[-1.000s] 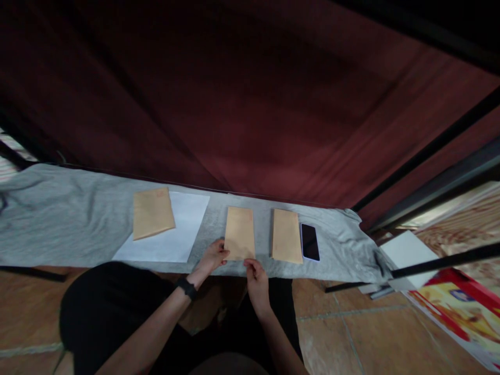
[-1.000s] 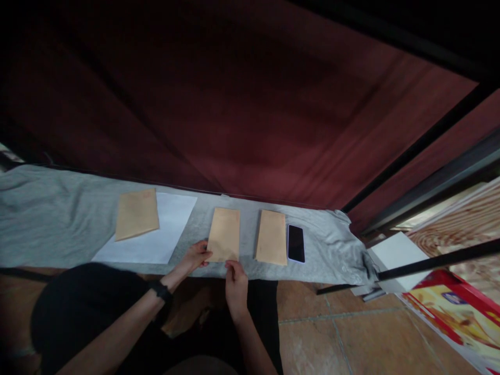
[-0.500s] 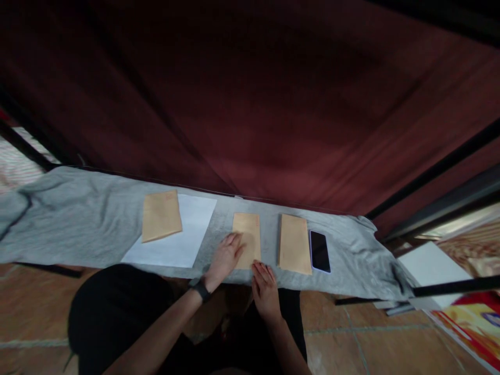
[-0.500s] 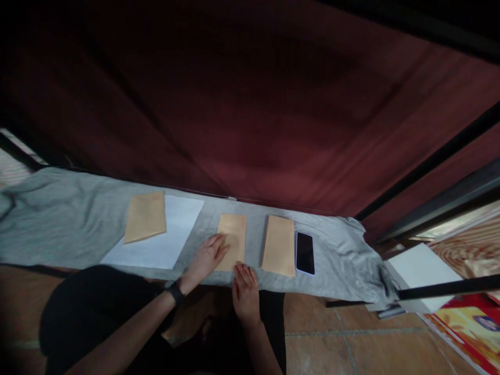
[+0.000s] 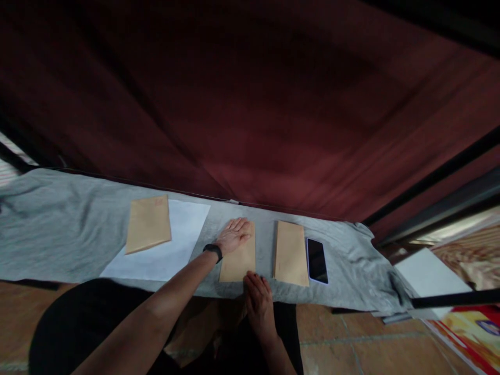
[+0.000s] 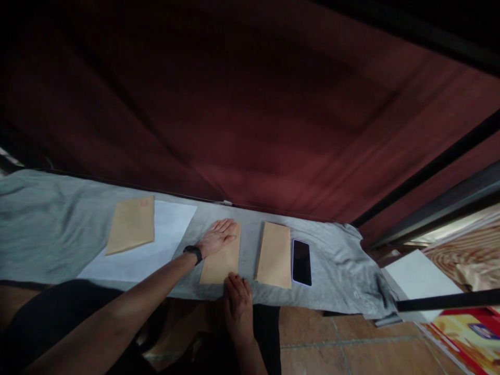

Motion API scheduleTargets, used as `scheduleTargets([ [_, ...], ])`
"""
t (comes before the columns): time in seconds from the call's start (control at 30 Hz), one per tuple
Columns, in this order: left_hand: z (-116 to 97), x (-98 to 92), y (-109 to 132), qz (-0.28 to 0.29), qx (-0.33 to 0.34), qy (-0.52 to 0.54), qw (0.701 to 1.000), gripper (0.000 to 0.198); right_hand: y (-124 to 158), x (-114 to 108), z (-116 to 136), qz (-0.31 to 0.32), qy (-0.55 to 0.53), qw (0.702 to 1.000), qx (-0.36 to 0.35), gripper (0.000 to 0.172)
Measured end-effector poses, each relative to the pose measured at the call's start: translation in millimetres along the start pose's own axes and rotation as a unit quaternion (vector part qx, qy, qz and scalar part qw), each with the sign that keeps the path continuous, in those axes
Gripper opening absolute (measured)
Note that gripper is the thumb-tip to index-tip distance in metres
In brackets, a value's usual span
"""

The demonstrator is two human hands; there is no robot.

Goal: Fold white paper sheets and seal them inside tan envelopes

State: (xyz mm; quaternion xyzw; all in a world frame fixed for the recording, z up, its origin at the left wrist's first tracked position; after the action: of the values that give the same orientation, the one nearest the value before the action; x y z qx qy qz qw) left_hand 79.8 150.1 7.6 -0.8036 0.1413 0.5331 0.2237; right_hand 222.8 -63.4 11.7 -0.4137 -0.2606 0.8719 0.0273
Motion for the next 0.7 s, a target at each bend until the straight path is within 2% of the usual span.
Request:
scheduleTargets([
  [0.17, -12.1, 8.0, -8.4, 0.01, 0.04, 0.007, 0.999, 0.056, 0.1, -0.3, -0.2, 0.011, 0.01, 1.0, -0.003, 0.052],
  [0.33, -28.8, 17.3, -1.4, 0.013, 0.073, -0.003, 0.997, 0.057, -1.5, -1.5, 0.0, 0.005, 0.016, 1.0, -0.01, 0.052],
  [0.5, -40.5, 16.7, 15.7, 0.02, 0.078, 0.004, 0.997, 0.059, -0.3, -0.2, -1.1, 0.007, 0.013, 1.0, -0.01, 0.052],
  [0.7, -55.5, 9.6, 50.4, 0.048, 0.109, 0.021, 0.993, 0.054, -0.3, -1.0, 0.2, -0.002, 0.002, 1.0, -0.015, 0.051],
])
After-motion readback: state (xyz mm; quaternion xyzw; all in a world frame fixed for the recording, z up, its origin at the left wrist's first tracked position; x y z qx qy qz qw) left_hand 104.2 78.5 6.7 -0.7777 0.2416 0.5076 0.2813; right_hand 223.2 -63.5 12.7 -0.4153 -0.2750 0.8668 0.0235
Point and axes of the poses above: each hand's wrist, its own y-axis away from the middle knuckle, its own x-axis out of the palm, z = x × y, the point moved 5 cm from there along -y, towards the middle knuckle, and after that the axes turned 3 degrees about -z, right-handed, at the moved point
